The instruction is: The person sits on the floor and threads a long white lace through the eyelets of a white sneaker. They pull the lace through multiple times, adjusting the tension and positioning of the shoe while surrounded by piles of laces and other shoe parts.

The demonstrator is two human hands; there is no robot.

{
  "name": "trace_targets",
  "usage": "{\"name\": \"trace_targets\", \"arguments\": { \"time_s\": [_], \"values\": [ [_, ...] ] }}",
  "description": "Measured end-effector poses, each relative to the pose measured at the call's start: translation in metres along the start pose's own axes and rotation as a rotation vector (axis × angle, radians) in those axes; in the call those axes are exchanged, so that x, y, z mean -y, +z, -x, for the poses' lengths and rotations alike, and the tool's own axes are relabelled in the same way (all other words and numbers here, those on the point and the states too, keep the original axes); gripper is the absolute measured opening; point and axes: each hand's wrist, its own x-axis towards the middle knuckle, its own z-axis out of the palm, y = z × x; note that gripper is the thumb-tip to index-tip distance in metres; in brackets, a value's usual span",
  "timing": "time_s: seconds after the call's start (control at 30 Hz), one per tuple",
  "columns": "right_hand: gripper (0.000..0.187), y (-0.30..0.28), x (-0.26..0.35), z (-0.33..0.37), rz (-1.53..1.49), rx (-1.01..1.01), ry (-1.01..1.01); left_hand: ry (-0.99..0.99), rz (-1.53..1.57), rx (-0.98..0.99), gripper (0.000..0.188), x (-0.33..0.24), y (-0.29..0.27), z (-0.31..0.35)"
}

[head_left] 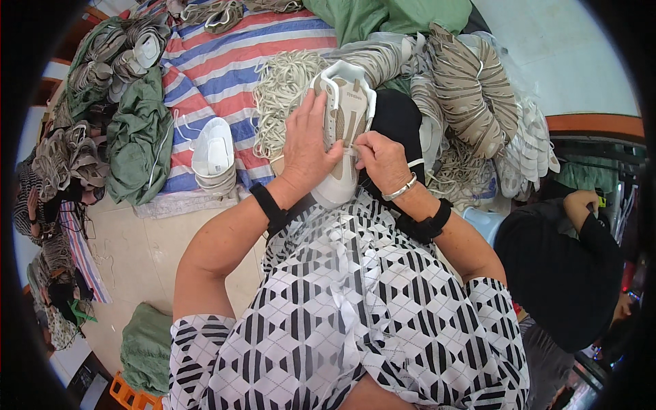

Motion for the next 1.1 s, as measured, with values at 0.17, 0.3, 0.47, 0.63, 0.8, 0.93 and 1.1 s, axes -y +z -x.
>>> {"name": "trace_targets", "arguments": {
  "time_s": [0.17, 0.3, 0.47, 0.63, 0.8, 0.93, 1.1],
  "values": [
    [0.006, -0.004, 0.0, -0.004, 0.202, 0.028, -0.11, -0.013, -0.006, 0.01, 0.092, -0.001, 0.002, -0.002],
    [0.008, -0.012, 0.007, -0.011, 0.269, 0.154, 0.006, -0.022, 0.007, 0.018, 0.093, 0.001, 0.004, -0.001],
    [0.009, -0.01, 0.009, -0.011, 0.352, 0.129, -0.057, 0.001, 0.002, 0.017, 0.094, 0.004, 0.006, -0.001],
    [0.009, -0.007, 0.002, -0.006, 0.345, 0.06, -0.165, 0.009, 0.01, 0.038, 0.094, 0.006, 0.004, -0.002],
    [0.007, -0.014, 0.004, -0.005, 0.537, 0.037, -0.216, -0.011, -0.096, 0.057, 0.097, 0.0, 0.005, -0.003],
    [0.005, -0.016, 0.01, -0.001, 0.237, 0.092, 0.008, -0.035, -0.137, 0.015, 0.096, -0.008, 0.01, -0.001],
    [0.008, -0.018, 0.008, 0.007, -0.026, 0.111, 0.088, -0.05, 0.008, 0.041, 0.094, -0.001, 0.005, -0.001]
  ]
}}
